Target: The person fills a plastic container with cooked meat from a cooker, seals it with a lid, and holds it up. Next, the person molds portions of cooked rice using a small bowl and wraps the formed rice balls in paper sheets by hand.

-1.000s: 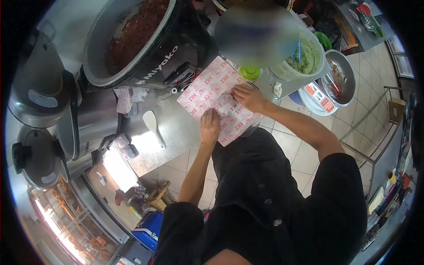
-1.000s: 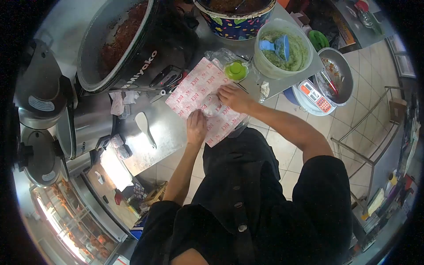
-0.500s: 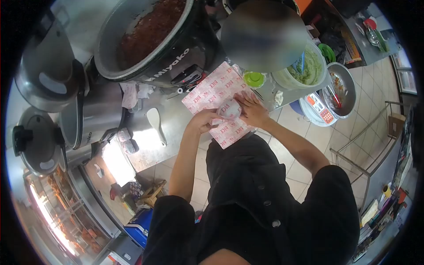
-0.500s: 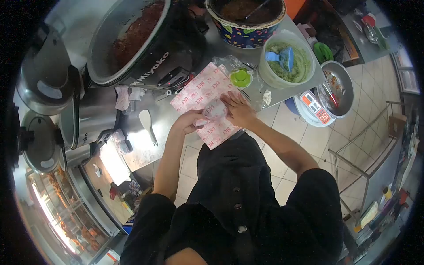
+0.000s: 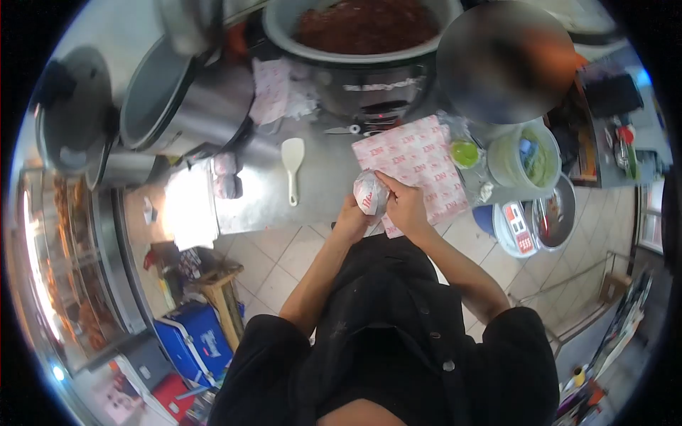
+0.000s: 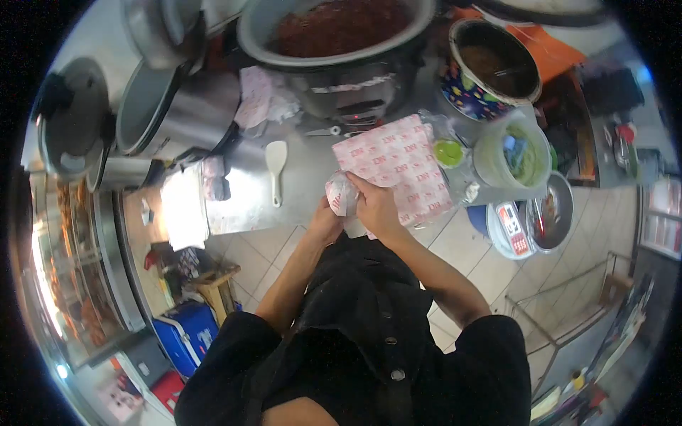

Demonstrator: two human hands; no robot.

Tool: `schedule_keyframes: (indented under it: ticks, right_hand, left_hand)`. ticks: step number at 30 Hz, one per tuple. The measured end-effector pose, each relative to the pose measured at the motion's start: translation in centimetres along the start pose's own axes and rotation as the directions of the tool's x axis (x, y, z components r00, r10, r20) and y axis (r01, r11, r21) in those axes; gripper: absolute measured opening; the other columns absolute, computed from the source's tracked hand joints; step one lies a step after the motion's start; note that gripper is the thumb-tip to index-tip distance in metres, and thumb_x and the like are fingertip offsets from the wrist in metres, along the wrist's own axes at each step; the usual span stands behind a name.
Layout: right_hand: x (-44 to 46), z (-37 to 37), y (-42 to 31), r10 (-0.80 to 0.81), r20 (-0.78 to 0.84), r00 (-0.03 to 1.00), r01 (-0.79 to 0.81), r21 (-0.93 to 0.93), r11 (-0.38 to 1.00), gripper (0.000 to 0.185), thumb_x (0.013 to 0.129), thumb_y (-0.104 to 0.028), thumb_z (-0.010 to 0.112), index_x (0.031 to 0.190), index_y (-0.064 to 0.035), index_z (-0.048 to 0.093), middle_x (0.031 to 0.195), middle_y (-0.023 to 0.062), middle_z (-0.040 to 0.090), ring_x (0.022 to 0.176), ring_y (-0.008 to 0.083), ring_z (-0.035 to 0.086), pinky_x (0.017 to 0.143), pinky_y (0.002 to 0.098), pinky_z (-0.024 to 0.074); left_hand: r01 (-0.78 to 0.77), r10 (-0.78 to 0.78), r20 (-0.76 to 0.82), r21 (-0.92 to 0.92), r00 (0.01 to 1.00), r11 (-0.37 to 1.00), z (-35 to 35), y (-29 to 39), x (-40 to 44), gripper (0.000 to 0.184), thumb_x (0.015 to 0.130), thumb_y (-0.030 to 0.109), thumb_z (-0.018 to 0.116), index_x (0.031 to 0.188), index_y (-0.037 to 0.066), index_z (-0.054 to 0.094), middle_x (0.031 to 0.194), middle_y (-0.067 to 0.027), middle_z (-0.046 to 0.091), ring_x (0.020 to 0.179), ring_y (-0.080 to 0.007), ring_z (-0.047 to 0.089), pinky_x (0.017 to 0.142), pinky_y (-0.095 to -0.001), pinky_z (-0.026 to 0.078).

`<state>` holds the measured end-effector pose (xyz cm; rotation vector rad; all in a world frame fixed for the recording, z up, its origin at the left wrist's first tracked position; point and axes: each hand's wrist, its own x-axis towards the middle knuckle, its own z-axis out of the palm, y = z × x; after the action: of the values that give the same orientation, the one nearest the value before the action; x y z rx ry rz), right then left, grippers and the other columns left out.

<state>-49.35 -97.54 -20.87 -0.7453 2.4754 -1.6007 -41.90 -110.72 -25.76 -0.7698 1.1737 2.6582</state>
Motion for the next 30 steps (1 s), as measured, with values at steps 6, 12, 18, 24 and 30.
schedule_keyframes:
  ticks: [6, 12, 18, 24, 30]
  right_hand:
    - [-0.5, 4.6, -7.7, 0.116, 0.108, 0.987, -0.142, 0.279, 0.950, 0.047, 0.085, -0.011, 0.062, 0.131, -0.0036, 0.054, 0.092, 0.0155, 0.067, 0.078, 0.0230, 0.066, 0.072, 0.0361, 0.0501]
    - [0.6, 8.2, -9.6, 0.663, 0.431, 0.612, -0.699, 0.687, 0.199, 0.026, 0.086, -0.029, 0.068, 0.096, -0.0053, 0.064, 0.082, 0.0074, 0.065, 0.074, 0.0196, 0.065, 0.069, 0.0338, 0.0520]
    - [-0.1, 14.3, -10.7, 0.512, 0.821, 0.253, -0.917, 0.372, -0.145, 0.017, 0.087, -0.025, 0.062, 0.091, -0.0079, 0.063, 0.084, 0.0084, 0.067, 0.075, 0.0221, 0.068, 0.071, 0.0381, 0.0559]
    - [0.3, 21.3, -11.7, 0.509, 0.812, 0.286, -0.924, 0.374, -0.076, 0.025, 0.089, -0.025, 0.062, 0.100, -0.0028, 0.065, 0.096, 0.0109, 0.068, 0.084, 0.0275, 0.069, 0.074, 0.0394, 0.0560]
    - [1.2, 35.1, -10.4, 0.575, 0.407, 0.710, -0.703, 0.370, 0.607, 0.049, 0.093, -0.030, 0.061, 0.131, 0.0001, 0.052, 0.114, 0.0129, 0.064, 0.111, 0.0222, 0.059, 0.092, 0.0339, 0.0456]
  left_hand:
    - [-0.354, 0.443, -0.144, 0.412, 0.885, 0.840, -0.9, 4.2, -4.6, 0.026, 0.080, 0.000, 0.061, 0.106, 0.000, 0.063, 0.088, -0.0075, 0.068, 0.071, -0.0210, 0.066, 0.062, -0.0352, 0.051]
    - [-0.492, 0.657, 0.278, 0.855, 0.701, 0.164, -6.8, 7.6, -10.8, 0.034, 0.072, -0.001, 0.071, 0.104, 0.005, 0.063, 0.082, -0.0139, 0.066, 0.073, -0.0321, 0.067, 0.064, -0.0400, 0.052]
    - [-0.557, 0.685, 0.408, 0.831, 0.604, -0.004, -11.4, 14.1, -15.2, 0.039, 0.069, 0.001, 0.075, 0.105, 0.003, 0.060, 0.085, -0.0113, 0.065, 0.077, -0.0289, 0.066, 0.068, -0.0367, 0.053]
    - [-0.369, 0.450, -0.338, 0.277, 0.827, 0.887, -19.3, 11.8, -14.8, 0.046, 0.085, 0.008, 0.072, 0.126, 0.002, 0.053, 0.104, -0.0132, 0.067, 0.093, -0.0217, 0.067, 0.077, -0.0350, 0.055]
    - [-0.365, 0.487, -0.542, 0.323, 0.685, 0.873, -26.2, 13.4, -14.0, 0.065, 0.083, 0.013, 0.075, 0.135, -0.004, 0.039, 0.100, -0.0178, 0.066, 0.084, -0.0204, 0.067, 0.069, -0.0317, 0.054]
